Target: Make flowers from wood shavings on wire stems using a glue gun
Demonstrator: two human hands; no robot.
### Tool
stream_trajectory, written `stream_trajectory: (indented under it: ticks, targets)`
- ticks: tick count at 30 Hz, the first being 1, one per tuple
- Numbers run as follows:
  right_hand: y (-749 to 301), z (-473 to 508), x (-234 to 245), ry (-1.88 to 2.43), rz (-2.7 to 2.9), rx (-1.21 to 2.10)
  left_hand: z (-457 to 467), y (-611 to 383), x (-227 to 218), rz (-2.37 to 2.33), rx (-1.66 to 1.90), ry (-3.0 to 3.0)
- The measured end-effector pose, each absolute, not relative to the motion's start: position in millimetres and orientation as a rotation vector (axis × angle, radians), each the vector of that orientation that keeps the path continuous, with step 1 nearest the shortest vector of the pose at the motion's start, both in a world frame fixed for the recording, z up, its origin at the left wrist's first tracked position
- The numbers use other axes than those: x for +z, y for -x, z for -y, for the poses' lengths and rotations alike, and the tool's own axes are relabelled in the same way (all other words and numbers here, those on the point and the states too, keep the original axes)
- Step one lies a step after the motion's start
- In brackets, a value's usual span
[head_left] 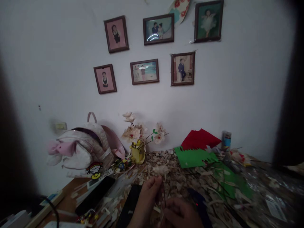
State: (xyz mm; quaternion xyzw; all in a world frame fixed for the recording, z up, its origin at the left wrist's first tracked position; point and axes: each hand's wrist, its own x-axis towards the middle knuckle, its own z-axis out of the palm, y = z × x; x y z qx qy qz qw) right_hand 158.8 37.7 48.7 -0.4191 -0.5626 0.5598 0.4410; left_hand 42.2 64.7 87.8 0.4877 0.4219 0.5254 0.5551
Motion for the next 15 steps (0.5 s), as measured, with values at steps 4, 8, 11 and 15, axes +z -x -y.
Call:
stream_trajectory:
  ticks: [4, 8, 11, 15]
  targets:
    - [-161.3, -40.2, 41.0, 1.12, 1.444, 1.311, -64.2, -49.1, 80.4, -0.984, 1.195, -1.069]
    - [-173.8, -30.3, 48.8, 1.133, 1.576, 1.346, -54.5, -45.0, 76.7, -0.99, 1.181, -0.938]
    - [-198.2, -25.8, 73.8, 1.381, 1.881, 1.056, -47.1, -30.9, 67.0, -0.998, 1.192, -0.86]
    - [-227.5, -40.1, 114.6, 1.686, 2.128, 0.345, -42.5, -13.7, 36.5, -1.046, 1.162, -0.872]
